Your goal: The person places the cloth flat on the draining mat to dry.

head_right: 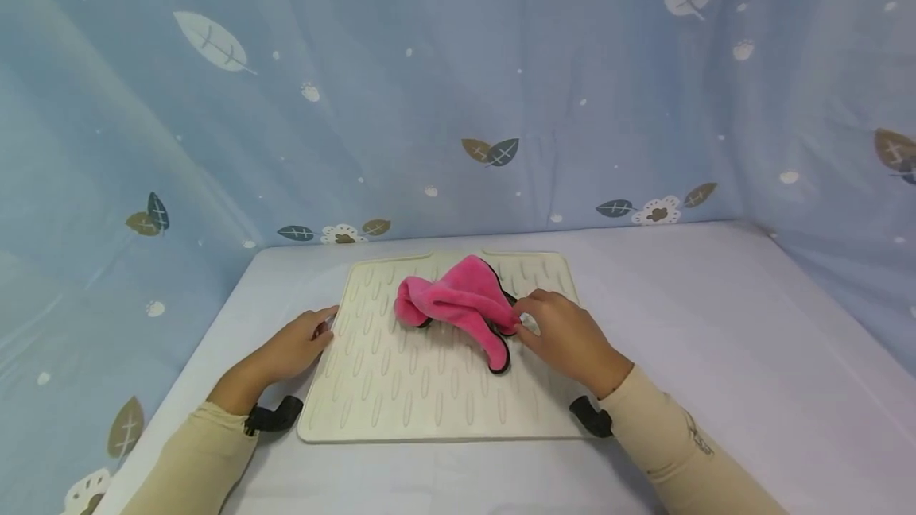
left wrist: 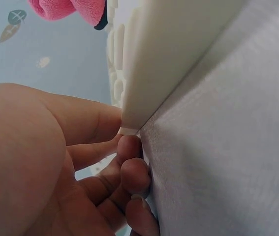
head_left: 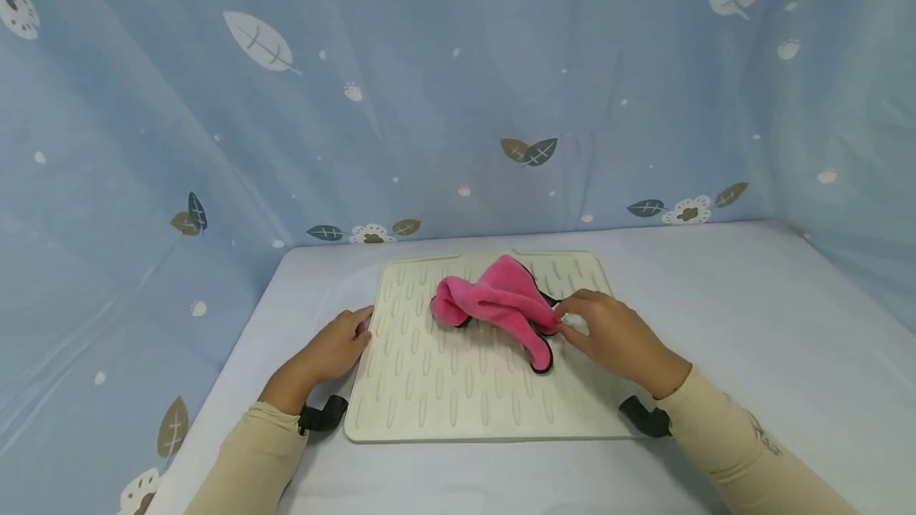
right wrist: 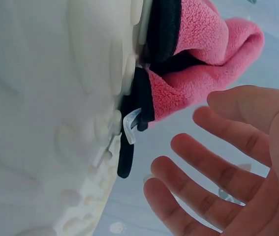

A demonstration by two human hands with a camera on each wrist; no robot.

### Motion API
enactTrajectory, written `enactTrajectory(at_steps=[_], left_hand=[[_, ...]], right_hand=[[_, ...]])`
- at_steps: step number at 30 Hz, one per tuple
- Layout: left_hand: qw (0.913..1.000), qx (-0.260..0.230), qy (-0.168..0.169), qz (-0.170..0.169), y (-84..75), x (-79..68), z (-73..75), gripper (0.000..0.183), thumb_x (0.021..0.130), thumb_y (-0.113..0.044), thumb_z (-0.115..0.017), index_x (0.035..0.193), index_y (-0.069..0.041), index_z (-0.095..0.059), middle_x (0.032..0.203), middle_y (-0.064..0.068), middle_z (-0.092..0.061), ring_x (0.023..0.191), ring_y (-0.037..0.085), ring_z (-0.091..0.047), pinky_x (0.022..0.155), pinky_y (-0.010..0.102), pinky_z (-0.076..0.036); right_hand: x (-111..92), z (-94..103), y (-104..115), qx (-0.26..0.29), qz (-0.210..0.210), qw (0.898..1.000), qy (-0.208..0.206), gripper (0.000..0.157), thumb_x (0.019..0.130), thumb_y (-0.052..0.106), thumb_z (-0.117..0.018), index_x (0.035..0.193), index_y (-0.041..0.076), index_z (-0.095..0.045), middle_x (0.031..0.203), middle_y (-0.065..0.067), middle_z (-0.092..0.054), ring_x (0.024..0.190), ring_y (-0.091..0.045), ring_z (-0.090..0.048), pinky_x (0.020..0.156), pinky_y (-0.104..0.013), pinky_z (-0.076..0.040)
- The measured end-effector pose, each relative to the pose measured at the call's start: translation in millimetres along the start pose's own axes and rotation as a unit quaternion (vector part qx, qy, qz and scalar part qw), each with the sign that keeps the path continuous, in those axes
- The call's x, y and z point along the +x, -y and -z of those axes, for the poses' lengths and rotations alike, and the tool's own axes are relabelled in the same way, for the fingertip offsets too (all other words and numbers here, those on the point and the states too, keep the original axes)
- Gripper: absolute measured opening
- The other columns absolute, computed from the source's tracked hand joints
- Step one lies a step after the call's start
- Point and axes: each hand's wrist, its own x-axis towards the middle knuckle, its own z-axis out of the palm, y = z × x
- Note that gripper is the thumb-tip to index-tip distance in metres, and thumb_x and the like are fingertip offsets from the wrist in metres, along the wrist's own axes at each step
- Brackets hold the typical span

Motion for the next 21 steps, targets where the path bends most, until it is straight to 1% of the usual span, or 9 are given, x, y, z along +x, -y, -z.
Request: enactTrajectory(at_steps=[3, 7, 9, 11, 13, 17, 21], left_hand=[[1.0, 0.004, -0.004, 0.002, 0.0, -1.0, -0.2, 0.052, 0.103, -0.01, -0.048, 0.151, 0.007, -0.034, 0.092, 0.01, -0.051, 0.079, 0.018, -0.048, 0.074, 0.033, -0.04], [0.9999, 0.007, -0.009, 0.004, -0.4, -0.8, 0.7, 0.052, 0.104, -0.01, -0.048, 0.151, 0.006, -0.035, 0.093, 0.01, -0.052, 0.08, 0.018, -0.049, 0.075, 0.033, -0.041], [0.9999, 0.006, -0.008, 0.003, -1.2, -1.3, 1.1, 0.052, 0.104, -0.01, -0.048, 0.151, 0.007, -0.035, 0.093, 0.01, -0.052, 0.079, 0.018, -0.048, 0.074, 0.033, -0.04], [1.0, 0.003, -0.005, 0.001, -2.0, -2.1, 1.4, 0.052, 0.104, -0.009, -0.048, 0.151, 0.007, -0.034, 0.093, 0.011, -0.052, 0.079, 0.018, -0.048, 0.074, 0.033, -0.04], [1.0, 0.002, -0.005, -0.001, -2.7, -2.8, 1.5, 0.052, 0.104, -0.009, -0.048, 0.151, 0.008, -0.034, 0.093, 0.011, -0.052, 0.079, 0.018, -0.048, 0.074, 0.033, -0.04], [0.9999, 0.003, -0.008, -0.007, -2.9, -2.7, 0.8, 0.052, 0.104, -0.008, -0.048, 0.15, 0.009, -0.034, 0.094, 0.011, -0.052, 0.08, 0.018, -0.048, 0.074, 0.033, -0.04], [0.9999, 0.005, -0.006, -0.01, -1.6, -1.4, -1.4, 0.052, 0.103, -0.008, -0.048, 0.15, 0.01, -0.034, 0.093, 0.011, -0.052, 0.079, 0.018, -0.048, 0.075, 0.033, -0.04]], right_hand=[[-0.3, 0.6, -0.8, 0.004, 0.011, 1.0, 0.019, 0.016, 0.086, 0.01, -0.078, 0.101, 0.009, -0.076, 0.107, -0.007, -0.072, 0.104, -0.027, -0.069, 0.089, -0.045, -0.057], [-2.7, 3.0, -1.0, 0.021, 0.018, 0.998, 0.058, 0.018, 0.089, 0.012, -0.075, 0.106, 0.011, -0.077, 0.122, -0.012, -0.069, 0.118, -0.033, -0.063, 0.096, -0.05, -0.053], [-3.7, 3.3, -0.9, 0.033, 0.019, 0.997, 0.07, 0.019, 0.09, 0.013, -0.074, 0.109, 0.011, -0.077, 0.13, -0.014, -0.065, 0.124, -0.036, -0.059, 0.099, -0.052, -0.051], [-4.4, 2.8, -0.3, 0.042, 0.021, 0.996, 0.078, 0.02, 0.091, 0.014, -0.073, 0.11, 0.011, -0.077, 0.134, -0.014, -0.063, 0.126, -0.036, -0.057, 0.1, -0.052, -0.051], [-5.2, 1.2, -0.2, 0.041, 0.028, 0.995, 0.082, 0.022, 0.091, 0.014, -0.073, 0.112, 0.01, -0.077, 0.135, -0.014, -0.062, 0.127, -0.036, -0.056, 0.1, -0.052, -0.051], [-6.4, -2.4, -0.5, 0.019, 0.031, 0.995, 0.089, 0.029, 0.091, 0.018, -0.073, 0.118, 0.007, -0.073, 0.134, -0.015, -0.063, 0.128, -0.035, -0.056, 0.101, -0.052, -0.05], [-7.2, -3.7, -1.9, 0.007, 0.028, 0.996, 0.082, 0.032, 0.093, 0.018, -0.071, 0.121, 0.005, -0.071, 0.132, -0.013, -0.064, 0.126, -0.033, -0.058, 0.102, -0.05, -0.049]])
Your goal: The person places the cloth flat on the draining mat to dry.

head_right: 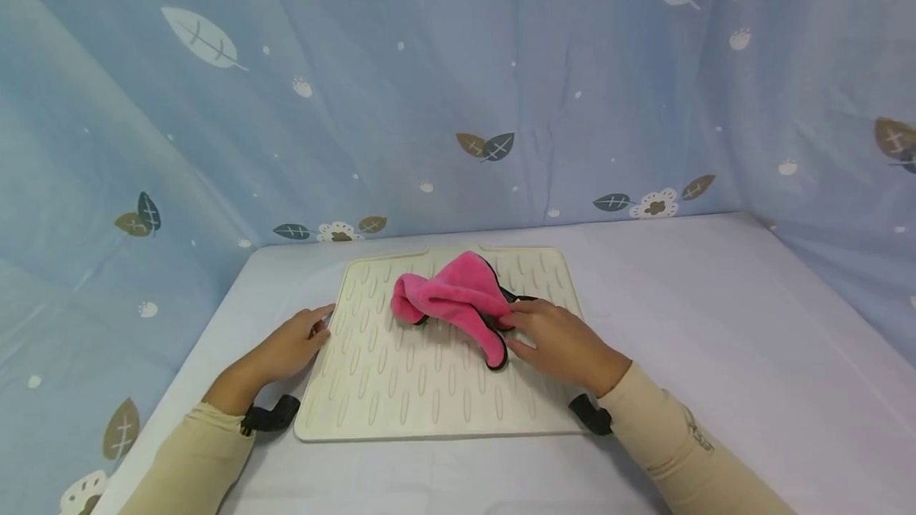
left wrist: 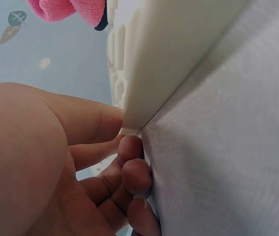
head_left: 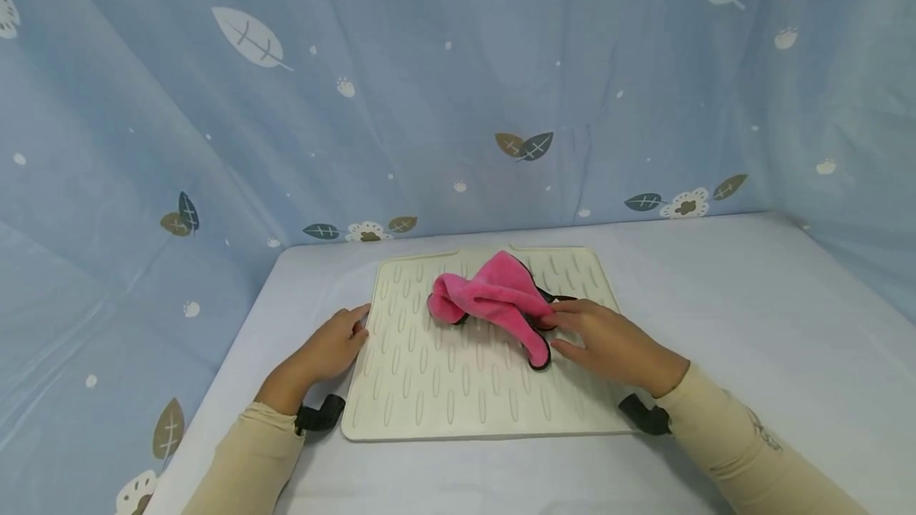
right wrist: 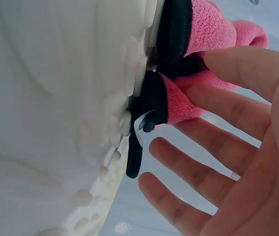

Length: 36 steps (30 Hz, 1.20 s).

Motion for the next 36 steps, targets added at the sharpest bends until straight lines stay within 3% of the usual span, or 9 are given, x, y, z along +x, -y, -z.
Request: enactTrajectory(at_steps=[9, 20, 28, 32, 34, 36], left_hand=[[1.0, 0.004, -0.001, 0.003, 1.1, 4.3, -2.4, 0.052, 0.104, -0.01, -0.048, 0.151, 0.008, -0.034, 0.094, 0.01, -0.052, 0.08, 0.018, -0.048, 0.076, 0.034, -0.04], [1.0, -0.001, -0.005, 0.003, -2.0, 0.9, 0.0, 0.051, 0.103, -0.008, -0.048, 0.15, 0.01, -0.034, 0.093, 0.011, -0.051, 0.078, 0.019, -0.047, 0.073, 0.033, -0.04], [0.9997, 0.015, -0.003, 0.02, -5.9, -1.7, 3.0, 0.053, 0.103, -0.01, -0.049, 0.15, 0.009, -0.034, 0.097, 0.013, -0.055, 0.08, 0.018, -0.051, 0.073, 0.033, -0.044], [0.9962, 0.069, -0.052, 0.01, -17.5, -5.7, 7.3, 0.051, 0.102, -0.015, -0.053, 0.148, 0.003, -0.042, 0.105, 0.014, -0.06, 0.08, 0.017, -0.055, 0.068, 0.033, -0.046], [0.9896, 0.101, -0.101, -0.018, -33.4, -9.9, 9.5, 0.047, 0.101, -0.016, -0.056, 0.145, -0.002, -0.05, 0.105, 0.011, -0.063, 0.079, 0.016, -0.056, 0.065, 0.032, -0.045], [0.9777, 0.125, -0.156, -0.064, -56.0, -15.3, 9.5, 0.042, 0.098, -0.015, -0.06, 0.139, -0.007, -0.058, 0.1, 0.006, -0.065, 0.077, 0.014, -0.056, 0.063, 0.03, -0.045]], right_hand=[[-1, 7.9, -5, -0.014, 0.002, 0.998, -0.067, 0.029, 0.089, 0.014, -0.075, 0.117, 0.007, -0.073, 0.124, -0.009, -0.068, 0.118, -0.029, -0.064, 0.095, -0.047, -0.055], [-1, 23.8, -12, -0.02, -0.013, 0.993, -0.115, 0.026, 0.086, 0.007, -0.077, 0.113, 0.007, -0.074, 0.112, -0.008, -0.072, 0.104, -0.026, -0.07, 0.087, -0.046, -0.058], [-1, 22.8, -21, -0.023, -0.025, 0.993, -0.117, 0.02, 0.087, 0.004, -0.075, 0.107, 0.005, -0.076, 0.105, -0.008, -0.073, 0.097, -0.026, -0.071, 0.083, -0.046, -0.058], [0, 20.8, -25, -0.018, -0.036, 0.994, -0.097, 0.019, 0.087, 0.006, -0.075, 0.106, 0.005, -0.076, 0.107, -0.009, -0.073, 0.099, -0.027, -0.07, 0.085, -0.046, -0.058], [0, 20.6, -26, -0.017, -0.041, 0.995, -0.089, 0.019, 0.087, 0.007, -0.076, 0.105, 0.005, -0.077, 0.107, -0.01, -0.073, 0.1, -0.028, -0.07, 0.086, -0.046, -0.058], [1, 21.4, -26, -0.014, -0.043, 0.995, -0.086, 0.019, 0.087, 0.007, -0.075, 0.106, 0.005, -0.076, 0.108, -0.01, -0.073, 0.101, -0.028, -0.07, 0.087, -0.046, -0.058]])
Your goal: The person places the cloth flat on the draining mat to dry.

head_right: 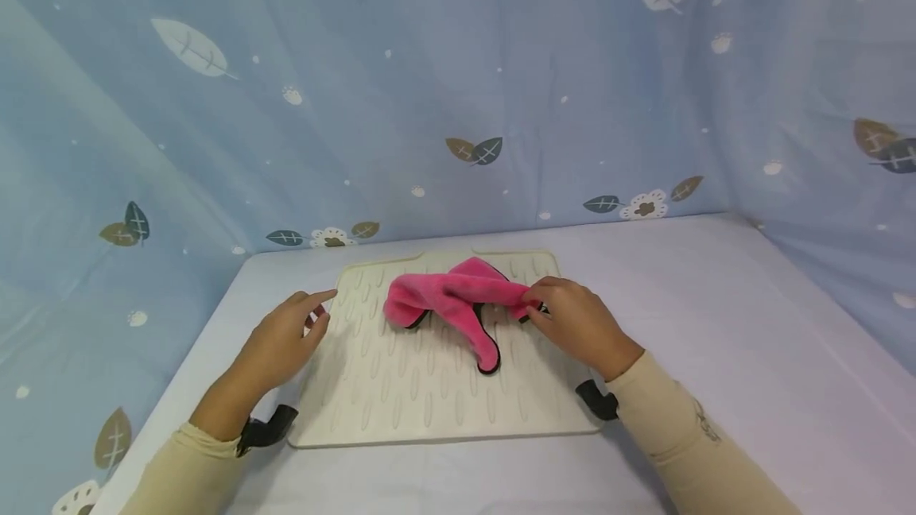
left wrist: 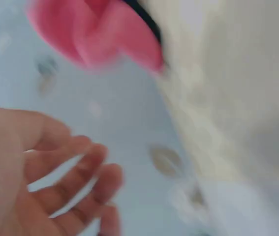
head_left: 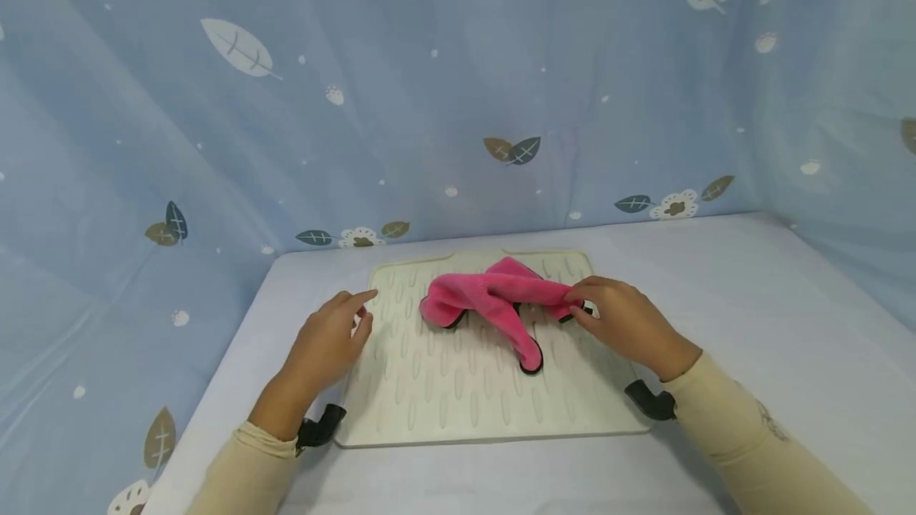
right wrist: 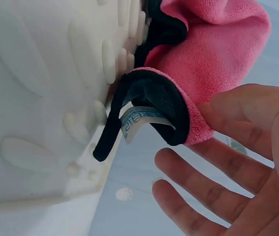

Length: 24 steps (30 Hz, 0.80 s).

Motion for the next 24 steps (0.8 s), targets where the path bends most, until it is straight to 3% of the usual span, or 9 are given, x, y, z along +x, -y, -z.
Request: enactTrajectory(at_steps=[2, 4, 7, 10, 14, 19, 24], left_hand=[[0.9972, 0.006, -0.049, -0.056, -25.3, -2.9, 3.5, 0.036, 0.095, -0.012, -0.064, 0.131, -0.01, -0.065, 0.093, 0.002, -0.066, 0.074, 0.013, -0.057, 0.063, 0.03, -0.046], [0.9903, 0.011, -0.075, -0.116, -52.2, -3.5, 3.1, 0.034, 0.092, -0.009, -0.067, 0.126, -0.013, -0.069, 0.088, -0.002, -0.067, 0.071, 0.011, -0.057, 0.064, 0.03, -0.048], [0.9773, 0.024, -0.076, -0.196, -89.2, -1.3, -5.4, 0.03, 0.091, -0.01, -0.069, 0.121, -0.015, -0.071, 0.085, -0.003, -0.069, 0.066, 0.01, -0.055, 0.064, 0.03, -0.05], [0.9662, 0.056, -0.054, -0.246, -116.3, 3.4, -20.2, 0.027, 0.092, -0.016, -0.069, 0.119, -0.017, -0.071, 0.09, -0.004, -0.071, 0.072, 0.01, -0.061, 0.065, 0.029, -0.052], [0.9585, 0.105, -0.02, -0.265, -136.8, 9.1, -41.8, 0.029, 0.094, -0.024, -0.068, 0.122, -0.022, -0.069, 0.097, -0.005, -0.073, 0.081, 0.013, -0.069, 0.064, 0.03, -0.053], [0.952, 0.154, 0.004, -0.265, -148.4, 12.9, -63.9, 0.036, 0.094, -0.033, -0.067, 0.129, -0.026, -0.065, 0.093, -0.007, -0.072, 0.072, 0.015, -0.069, 0.06, 0.031, -0.052], [0.952, 0.15, -0.012, -0.266, -153.1, 13.2, -69.9, 0.019, 0.095, -0.033, -0.066, 0.11, -0.023, -0.072, 0.081, -0.006, -0.068, 0.067, 0.014, -0.064, 0.054, 0.029, -0.047]], right_hand=[[1, -0.7, 1, 0.001, -0.001, 1.0, 0.004, 0.019, 0.087, 0.007, -0.075, 0.106, 0.004, -0.076, 0.108, -0.01, -0.073, 0.101, -0.028, -0.07, 0.087, -0.046, -0.058], [1, -0.7, 2, 0.002, -0.003, 1.0, 0.005, 0.019, 0.087, 0.007, -0.075, 0.106, 0.004, -0.076, 0.108, -0.01, -0.073, 0.102, -0.028, -0.07, 0.087, -0.047, -0.058], [1, -1.3, 2, 0.006, -0.009, 1.0, 0.008, 0.019, 0.087, 0.007, -0.075, 0.106, 0.004, -0.076, 0.108, -0.011, -0.073, 0.102, -0.029, -0.069, 0.088, -0.047, -0.057], [1, -2.9, 2, 0.012, -0.016, 1.0, 0.014, 0.019, 0.088, 0.008, -0.075, 0.106, 0.003, -0.076, 0.109, -0.011, -0.073, 0.103, -0.029, -0.069, 0.089, -0.048, -0.057], [2, -5.4, 2, 0.02, -0.022, 0.999, 0.023, 0.019, 0.088, 0.009, -0.074, 0.106, 0.004, -0.076, 0.109, -0.01, -0.073, 0.104, -0.029, -0.069, 0.089, -0.048, -0.057], [1, -6.8, 2, 0.021, -0.02, 0.999, 0.024, 0.018, 0.088, 0.009, -0.075, 0.106, 0.004, -0.077, 0.109, -0.01, -0.073, 0.104, -0.029, -0.069, 0.089, -0.047, -0.057], [-1, -5.0, 3, 0.013, -0.013, 1.0, 0.019, 0.019, 0.087, 0.009, -0.075, 0.106, 0.004, -0.077, 0.109, -0.01, -0.073, 0.104, -0.029, -0.069, 0.089, -0.047, -0.057]])
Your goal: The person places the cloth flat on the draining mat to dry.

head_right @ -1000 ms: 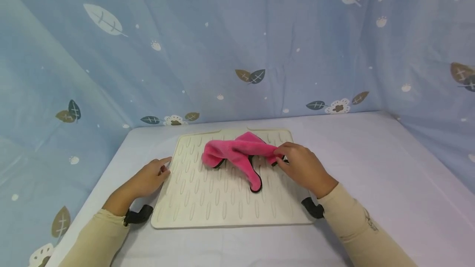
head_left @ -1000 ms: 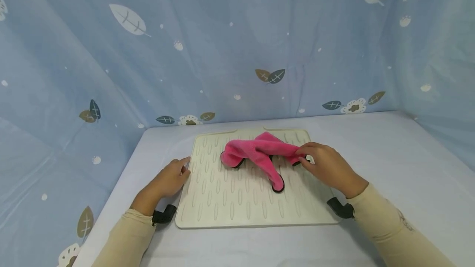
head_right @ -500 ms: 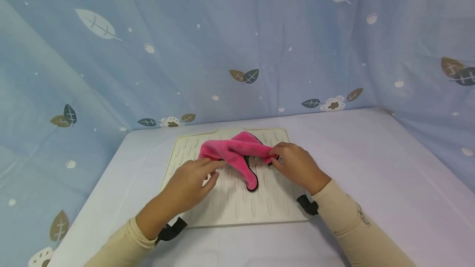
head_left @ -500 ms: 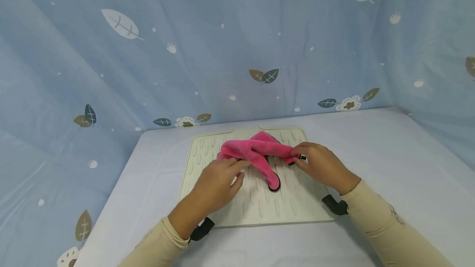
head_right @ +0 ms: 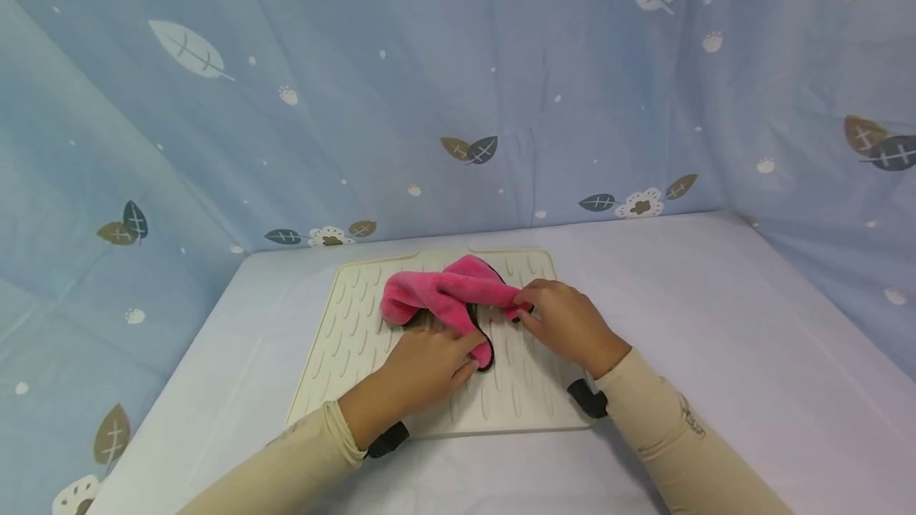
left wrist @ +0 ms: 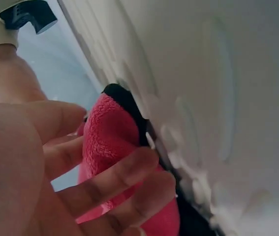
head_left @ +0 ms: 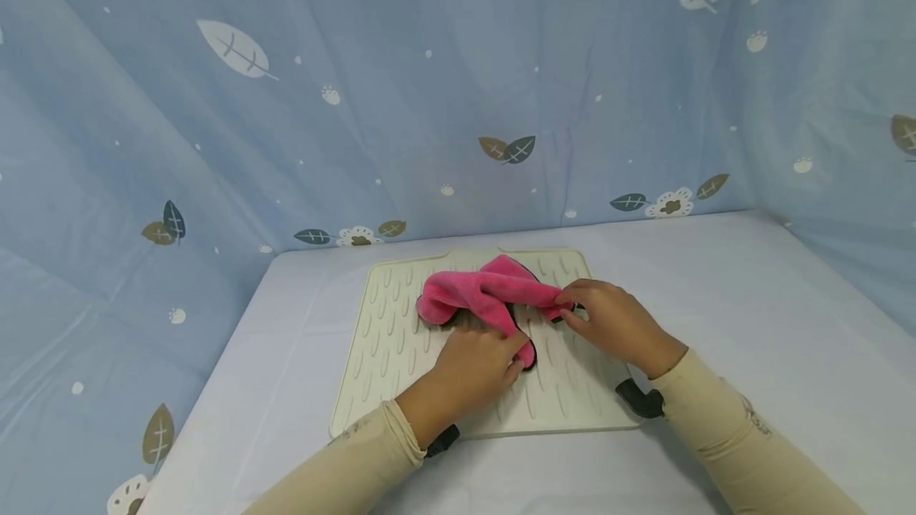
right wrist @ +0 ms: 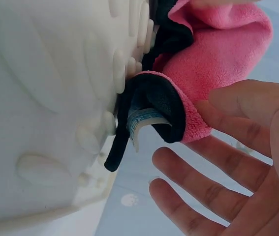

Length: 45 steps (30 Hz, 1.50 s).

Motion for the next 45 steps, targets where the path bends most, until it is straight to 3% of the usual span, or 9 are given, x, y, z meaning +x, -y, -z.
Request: enactTrajectory(at_steps=[5, 12, 16, 21, 26, 34, 38, 45], left_hand=[[0.9994, -0.024, -0.003, 0.026, 3.9, -5.9, 3.5, 0.017, 0.095, -0.036, -0.065, 0.09, -0.02, -0.071, 0.077, -0.006, -0.063, 0.064, 0.01, -0.059, 0.053, 0.026, -0.044], [0.9953, -0.02, -0.064, 0.07, 23.5, -26.1, 18.4, 0.027, 0.085, -0.044, -0.075, 0.077, -0.021, -0.063, 0.069, -0.009, -0.054, 0.054, 0.005, -0.046, 0.047, 0.021, -0.035], [0.9937, -0.007, -0.07, 0.088, 38.4, -39.4, 27.2, 0.025, 0.082, -0.043, -0.078, 0.086, -0.021, -0.067, 0.072, -0.009, -0.057, 0.05, 0.006, -0.043, 0.049, 0.023, -0.038], [0.9918, -0.026, -0.056, 0.112, 55.8, -51.9, 35.8, 0.036, 0.075, -0.04, -0.086, 0.098, -0.02, -0.068, 0.086, -0.006, -0.065, 0.055, 0.008, -0.055, 0.057, 0.027, -0.049], [0.9892, -0.053, -0.034, 0.132, 69.5, -63.8, 36.4, 0.043, 0.072, -0.035, -0.09, 0.106, -0.02, -0.068, 0.09, -0.004, -0.065, 0.066, 0.009, -0.063, 0.062, 0.028, -0.053], [0.985, -0.093, -0.048, 0.137, 78.3, -79.3, 31.8, 0.047, 0.073, -0.023, -0.091, 0.114, -0.022, -0.068, 0.095, -0.005, -0.067, 0.076, 0.009, -0.067, 0.065, 0.028, -0.056], [0.9832, -0.109, -0.051, 0.137, 79.0, -83.7, 30.6, 0.05, 0.072, -0.017, -0.09, 0.116, -0.023, -0.068, 0.097, -0.006, -0.067, 0.082, 0.01, -0.069, 0.07, 0.03, -0.058], [0.9796, -0.132, -0.098, 0.116, 80.4, -84.5, 29.6, 0.044, 0.073, -0.013, -0.089, 0.112, -0.021, -0.07, 0.086, -0.009, -0.063, 0.069, 0.004, -0.06, 0.059, 0.018, -0.048]], right_hand=[[-1, 1.4, 0, -0.005, 0.0, 1.0, -0.006, 0.019, 0.087, 0.009, -0.076, 0.106, 0.003, -0.076, 0.108, -0.011, -0.073, 0.103, -0.029, -0.069, 0.089, -0.048, -0.057], [-2, 4.4, -1, -0.012, -0.004, 1.0, -0.013, 0.019, 0.088, 0.01, -0.075, 0.106, 0.003, -0.077, 0.109, -0.011, -0.073, 0.102, -0.03, -0.069, 0.088, -0.048, -0.057], [-3, 6.1, -2, -0.01, -0.004, 1.0, -0.015, 0.019, 0.088, 0.009, -0.075, 0.105, 0.003, -0.077, 0.107, -0.01, -0.073, 0.101, -0.029, -0.07, 0.088, -0.048, -0.057], [-4, 8.4, -1, -0.01, -0.004, 1.0, -0.02, 0.017, 0.087, 0.009, -0.076, 0.103, 0.003, -0.077, 0.104, -0.009, -0.074, 0.098, -0.027, -0.07, 0.086, -0.046, -0.058], [-4, 11.4, 0, -0.009, -0.001, 1.0, -0.027, 0.015, 0.087, 0.008, -0.076, 0.102, 0.004, -0.076, 0.1, -0.007, -0.073, 0.093, -0.024, -0.069, 0.084, -0.045, -0.059], [-2, 8.6, 2, -0.013, 0.01, 0.999, -0.034, 0.016, 0.086, 0.008, -0.077, 0.101, 0.005, -0.076, 0.097, -0.005, -0.072, 0.089, -0.02, -0.068, 0.082, -0.042, -0.059], [-1, 0.3, 1, -0.019, 0.0, 1.0, -0.007, 0.02, 0.085, 0.011, -0.079, 0.104, 0.006, -0.075, 0.103, -0.006, -0.071, 0.096, -0.023, -0.068, 0.085, -0.043, -0.059], [-2, -7.7, -3, -0.054, 0.016, 0.996, 0.075, 0.043, 0.083, 0.016, -0.081, 0.122, 0.005, -0.07, 0.125, -0.022, -0.062, 0.11, -0.036, -0.062, 0.086, -0.046, -0.059]])
